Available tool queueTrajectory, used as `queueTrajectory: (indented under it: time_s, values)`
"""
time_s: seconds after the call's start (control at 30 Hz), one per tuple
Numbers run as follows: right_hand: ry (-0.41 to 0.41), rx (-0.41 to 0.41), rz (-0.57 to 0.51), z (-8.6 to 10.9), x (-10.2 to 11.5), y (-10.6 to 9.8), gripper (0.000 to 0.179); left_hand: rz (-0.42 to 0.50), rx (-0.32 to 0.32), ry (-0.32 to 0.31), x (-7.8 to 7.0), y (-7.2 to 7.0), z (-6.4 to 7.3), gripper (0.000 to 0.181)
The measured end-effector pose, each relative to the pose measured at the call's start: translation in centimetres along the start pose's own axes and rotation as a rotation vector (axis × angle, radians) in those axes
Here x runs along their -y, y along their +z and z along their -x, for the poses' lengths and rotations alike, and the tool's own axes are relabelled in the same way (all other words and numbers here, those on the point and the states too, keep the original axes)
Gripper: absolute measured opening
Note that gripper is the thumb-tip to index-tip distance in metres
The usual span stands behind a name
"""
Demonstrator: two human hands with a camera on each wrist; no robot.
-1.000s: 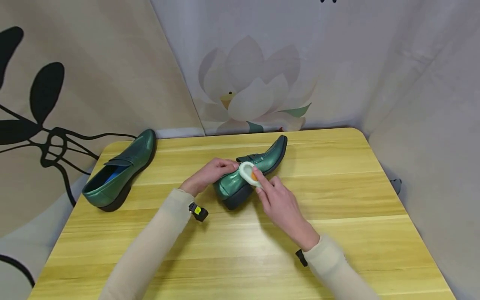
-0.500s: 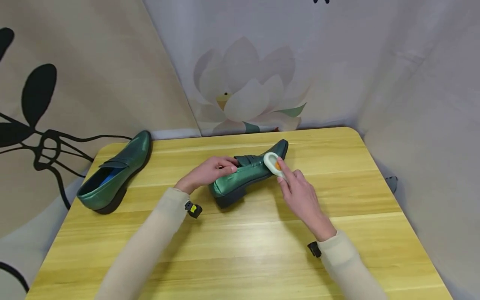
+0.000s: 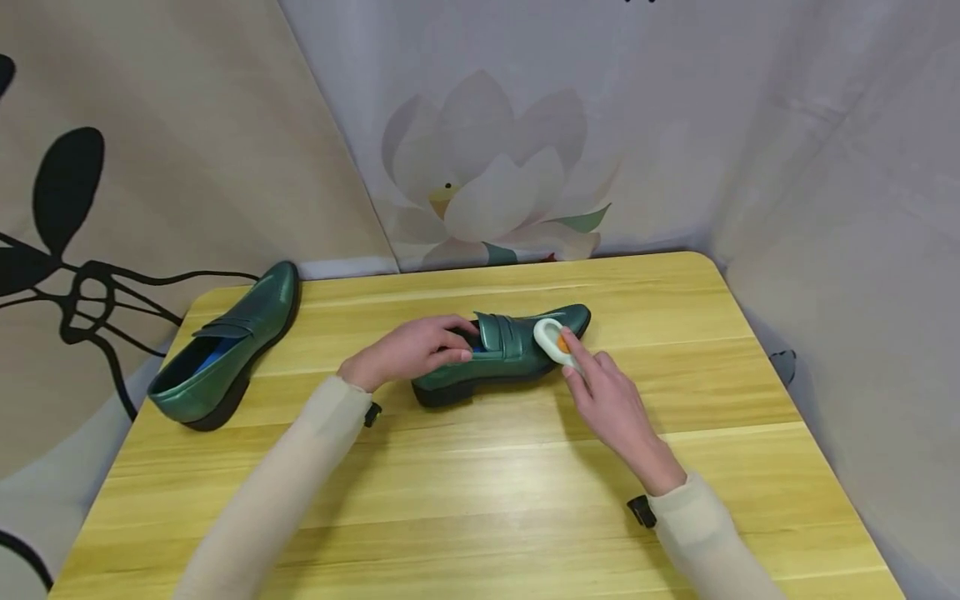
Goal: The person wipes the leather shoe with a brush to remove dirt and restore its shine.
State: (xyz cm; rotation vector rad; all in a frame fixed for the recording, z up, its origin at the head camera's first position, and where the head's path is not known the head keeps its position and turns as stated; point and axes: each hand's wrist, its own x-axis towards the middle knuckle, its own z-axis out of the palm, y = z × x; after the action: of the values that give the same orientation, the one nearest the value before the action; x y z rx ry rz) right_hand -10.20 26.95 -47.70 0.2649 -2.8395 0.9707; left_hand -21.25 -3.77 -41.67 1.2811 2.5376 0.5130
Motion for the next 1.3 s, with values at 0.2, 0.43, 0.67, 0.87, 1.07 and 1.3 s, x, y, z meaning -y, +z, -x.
queueTrajectory:
  time_s: [0.2,0.43,0.67,0.87,1.07,1.3]
  values:
    - [-0.03,0.016,-0.007,0.8,1.2,0.8,0.055,-0.121,-0.043,0.073,-0.4,0.4,0.2,0.027]
    - [-0.052,0.004,0.027,0.9,1.5,1.3,0.055,-0.167,-0.099,0.093,-0.3,1.3,0.6,0.027]
    - [0.021,-0.039,0.103,-0.2,-1.9,-0.1,0.055,-0.231,-0.103,0.079,-0.3,1.9,0.8,0.029]
    - [0.079,-0.11,0.15,-1.2,-3.9,-1.2,0.054,-0.271,-0.092,0.057,-0.6,2.4,1.0,0.03]
    - [0.009,-0.073,0.126,-0.5,-2.4,0.1,0.054,-0.352,-0.089,0.074,-0.9,3.0,1.2,0.03]
    - [-0.025,0.01,0.058,0.8,0.4,1.4,0.056,-0.403,-0.121,0.087,-1.1,3.6,1.5,0.03]
